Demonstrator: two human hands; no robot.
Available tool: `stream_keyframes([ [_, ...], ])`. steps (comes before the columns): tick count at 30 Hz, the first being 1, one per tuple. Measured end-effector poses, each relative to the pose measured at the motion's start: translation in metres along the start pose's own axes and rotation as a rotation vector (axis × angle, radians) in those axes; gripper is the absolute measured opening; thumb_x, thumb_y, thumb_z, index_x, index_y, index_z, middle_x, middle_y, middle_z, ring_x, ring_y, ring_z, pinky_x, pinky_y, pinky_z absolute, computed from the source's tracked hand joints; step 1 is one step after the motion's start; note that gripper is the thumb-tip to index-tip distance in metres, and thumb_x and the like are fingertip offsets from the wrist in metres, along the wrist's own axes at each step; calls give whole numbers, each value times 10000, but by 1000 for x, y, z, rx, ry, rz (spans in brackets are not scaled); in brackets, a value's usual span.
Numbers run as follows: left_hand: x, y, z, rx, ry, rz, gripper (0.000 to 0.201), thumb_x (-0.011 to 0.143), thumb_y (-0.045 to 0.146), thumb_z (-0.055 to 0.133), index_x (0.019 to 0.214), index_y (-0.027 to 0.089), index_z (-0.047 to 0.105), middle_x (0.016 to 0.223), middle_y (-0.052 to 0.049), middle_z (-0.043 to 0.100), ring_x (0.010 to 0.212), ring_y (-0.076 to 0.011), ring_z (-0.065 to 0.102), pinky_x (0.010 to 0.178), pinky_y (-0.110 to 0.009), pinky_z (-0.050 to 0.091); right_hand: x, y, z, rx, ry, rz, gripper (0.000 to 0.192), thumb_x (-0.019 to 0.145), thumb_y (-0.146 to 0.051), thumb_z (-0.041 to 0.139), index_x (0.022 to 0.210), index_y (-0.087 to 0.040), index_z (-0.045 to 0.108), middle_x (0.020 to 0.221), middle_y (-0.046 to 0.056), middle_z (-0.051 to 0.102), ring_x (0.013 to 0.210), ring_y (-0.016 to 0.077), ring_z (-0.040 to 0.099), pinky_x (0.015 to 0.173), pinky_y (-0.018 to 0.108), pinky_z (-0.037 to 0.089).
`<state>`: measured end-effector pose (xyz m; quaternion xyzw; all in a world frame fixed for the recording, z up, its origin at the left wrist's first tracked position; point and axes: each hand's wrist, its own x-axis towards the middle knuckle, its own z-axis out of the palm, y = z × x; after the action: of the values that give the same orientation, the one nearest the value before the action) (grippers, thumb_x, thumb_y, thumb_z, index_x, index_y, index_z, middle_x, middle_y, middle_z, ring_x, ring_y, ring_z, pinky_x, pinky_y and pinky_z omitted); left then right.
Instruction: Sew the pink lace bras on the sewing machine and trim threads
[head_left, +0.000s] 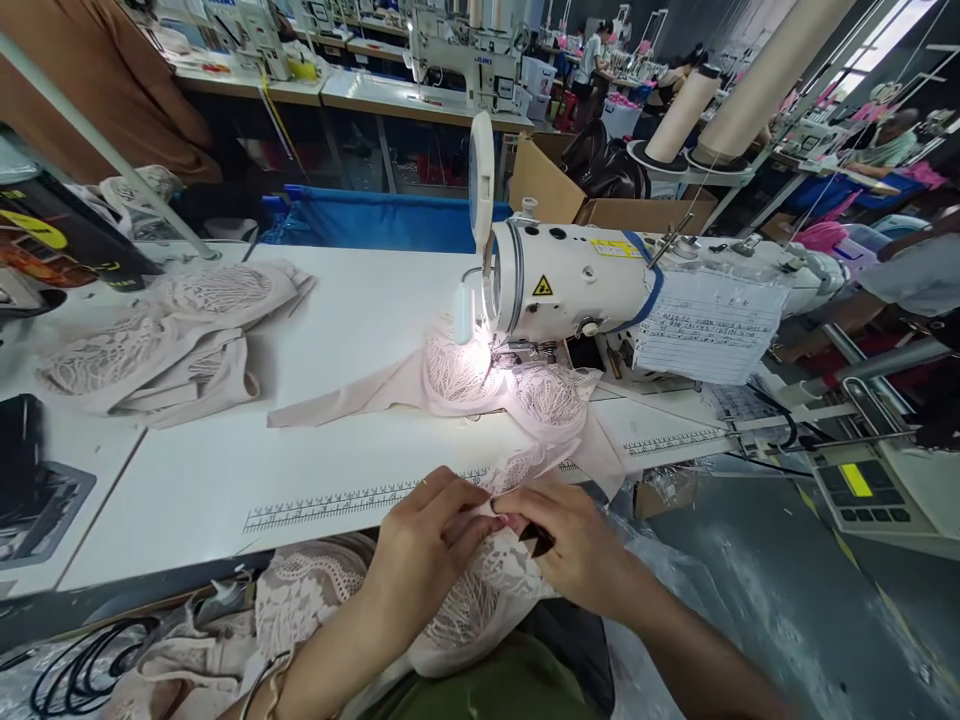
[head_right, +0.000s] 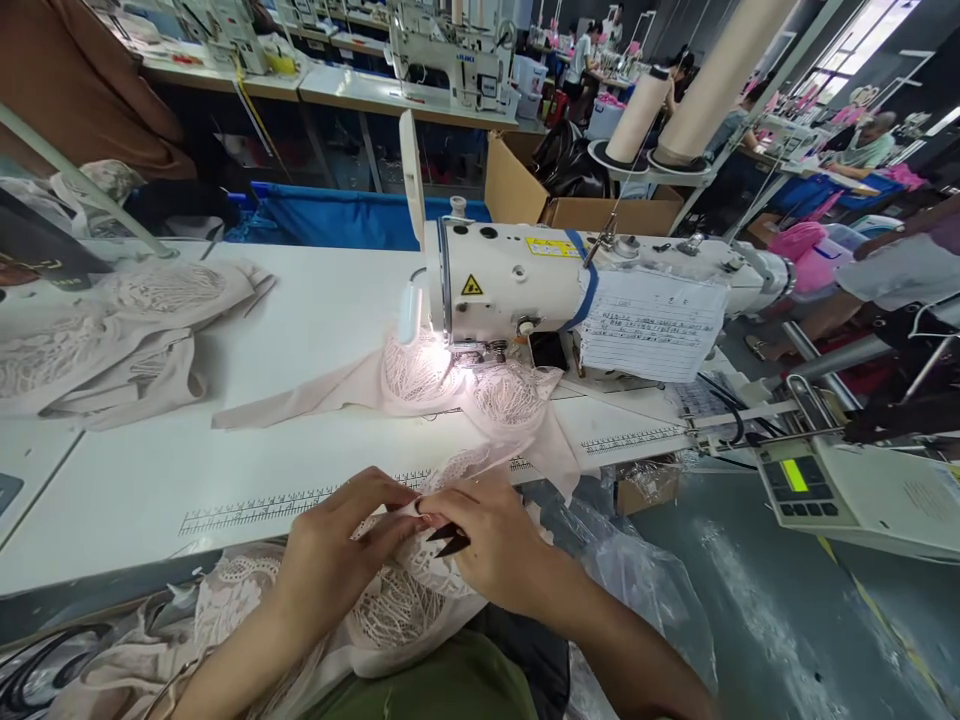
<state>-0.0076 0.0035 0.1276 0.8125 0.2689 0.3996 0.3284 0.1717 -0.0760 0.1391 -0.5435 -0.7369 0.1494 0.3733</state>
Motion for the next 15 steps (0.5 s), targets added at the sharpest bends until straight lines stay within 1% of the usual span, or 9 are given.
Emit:
stream_keyframes([
  [3,0,2,-5,-54,8,-99,54,830,165,707,792,204,702,725,-26,692,611,-156,654,550,-220,478,-5,11,2,-365,186,-104,200,947,-86,507,915,-164,688,1055,118,720,713,142,641,597,244,484],
  [5,1,5,-8,-118,-18,-170,60,822,194,724,766,211,715,704,-27,692,615,-170,652,557,-236,480,-7,18,4,-532,195,-130,215,952,-80,502,920,-170,695,1277,134,675,787,159,671,661,266,522],
  [6,1,6,-9,-151,-35,-203,57,816,210,736,761,214,727,699,-30,694,616,-177,651,558,-244,482,-8,20,3,-561,170,-141,239,952,-68,483,928,-172,697,1312,129,663,800,165,676,682,279,529],
  [7,2,6,-10,-181,-46,-230,48,810,221,747,762,217,741,702,-35,699,625,-183,653,563,-250,487,-8,22,2,-549,142,-147,267,947,-52,460,929,-172,698,1285,123,680,800,171,676,689,289,529],
  [8,4,5,-12,-204,-50,-249,33,803,225,756,770,221,755,714,-40,706,645,-189,657,575,-254,495,-8,23,0,-492,104,-143,282,938,-42,448,923,-172,697,1211,117,713,791,175,673,685,292,523],
  [10,7,1,-16,-246,-47,-274,14,788,222,769,785,234,778,757,-50,717,712,-198,667,625,-260,519,-7,23,-10,-248,2,-82,248,927,-65,474,866,-174,688,987,93,744,748,167,654,632,268,496],
  [12,10,-7,-23,-313,-59,-315,22,773,229,785,782,247,790,797,-57,718,769,-204,668,650,-257,531,-6,23,-25,76,-154,17,204,937,-169,555,766,-178,666,803,56,683,660,139,603,566,235,453],
  [14,11,-14,-31,-394,-77,-366,17,764,241,797,772,254,791,814,-57,712,780,-198,662,638,-244,530,-7,26,-42,316,-283,107,267,934,-310,637,701,-181,652,736,31,616,605,116,552,537,220,429],
  [15,10,-17,-35,-420,-75,-388,17,763,242,799,771,254,791,815,-55,709,774,-193,658,628,-237,525,-8,28,-49,376,-308,140,290,927,-362,657,701,-181,661,735,28,605,593,109,537,527,218,420],
])
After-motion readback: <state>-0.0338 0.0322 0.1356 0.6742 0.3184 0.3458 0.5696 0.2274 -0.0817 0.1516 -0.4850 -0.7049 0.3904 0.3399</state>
